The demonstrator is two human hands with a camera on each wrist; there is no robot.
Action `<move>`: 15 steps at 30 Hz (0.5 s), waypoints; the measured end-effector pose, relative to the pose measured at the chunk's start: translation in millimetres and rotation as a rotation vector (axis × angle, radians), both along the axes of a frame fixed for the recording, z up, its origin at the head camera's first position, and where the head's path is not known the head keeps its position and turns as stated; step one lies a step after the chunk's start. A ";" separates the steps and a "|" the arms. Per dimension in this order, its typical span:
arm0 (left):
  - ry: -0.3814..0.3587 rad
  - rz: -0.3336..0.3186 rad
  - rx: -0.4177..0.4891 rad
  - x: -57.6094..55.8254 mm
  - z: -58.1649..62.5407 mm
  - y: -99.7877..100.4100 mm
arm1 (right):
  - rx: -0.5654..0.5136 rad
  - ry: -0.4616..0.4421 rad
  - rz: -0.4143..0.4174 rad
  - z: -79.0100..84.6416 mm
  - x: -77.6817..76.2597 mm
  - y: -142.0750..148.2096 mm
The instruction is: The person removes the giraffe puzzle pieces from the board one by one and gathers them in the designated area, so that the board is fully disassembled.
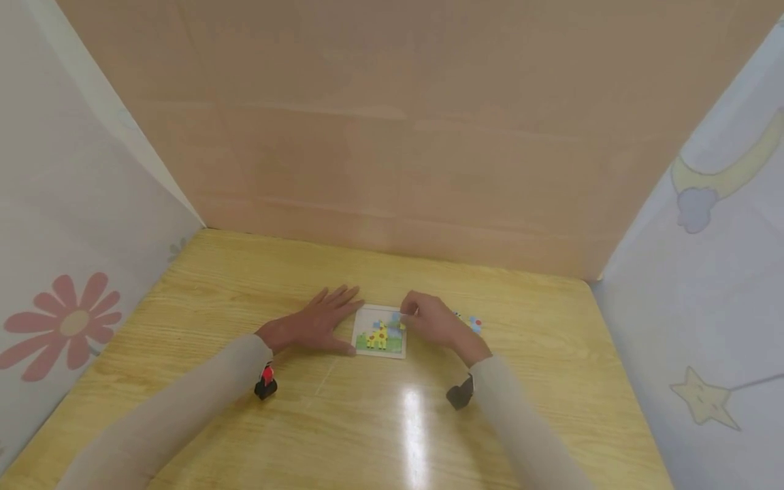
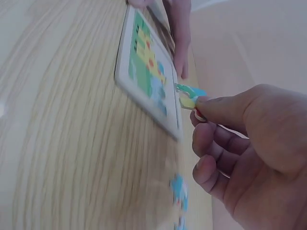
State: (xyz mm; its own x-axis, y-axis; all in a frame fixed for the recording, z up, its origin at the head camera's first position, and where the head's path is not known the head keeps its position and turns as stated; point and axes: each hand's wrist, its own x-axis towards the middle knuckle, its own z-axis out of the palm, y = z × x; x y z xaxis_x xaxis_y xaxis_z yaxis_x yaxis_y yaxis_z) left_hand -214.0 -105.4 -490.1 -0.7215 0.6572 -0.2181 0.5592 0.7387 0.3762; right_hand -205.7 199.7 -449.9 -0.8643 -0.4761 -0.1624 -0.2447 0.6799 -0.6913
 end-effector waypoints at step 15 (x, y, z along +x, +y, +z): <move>-0.003 -0.004 0.025 2.5 3.8 -0.8 | 0.021 -0.038 -0.061 -8.5 14.4 49.1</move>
State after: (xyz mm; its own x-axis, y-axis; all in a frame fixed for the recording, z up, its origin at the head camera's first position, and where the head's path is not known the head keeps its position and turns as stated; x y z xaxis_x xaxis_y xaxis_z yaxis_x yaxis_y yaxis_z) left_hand -211.6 -106.3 -486.3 -0.7178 0.6657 -0.2038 0.5611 0.7265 0.3967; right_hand -191.3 248.8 -458.4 -0.8847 -0.4185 -0.2052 -0.1758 0.7074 -0.6846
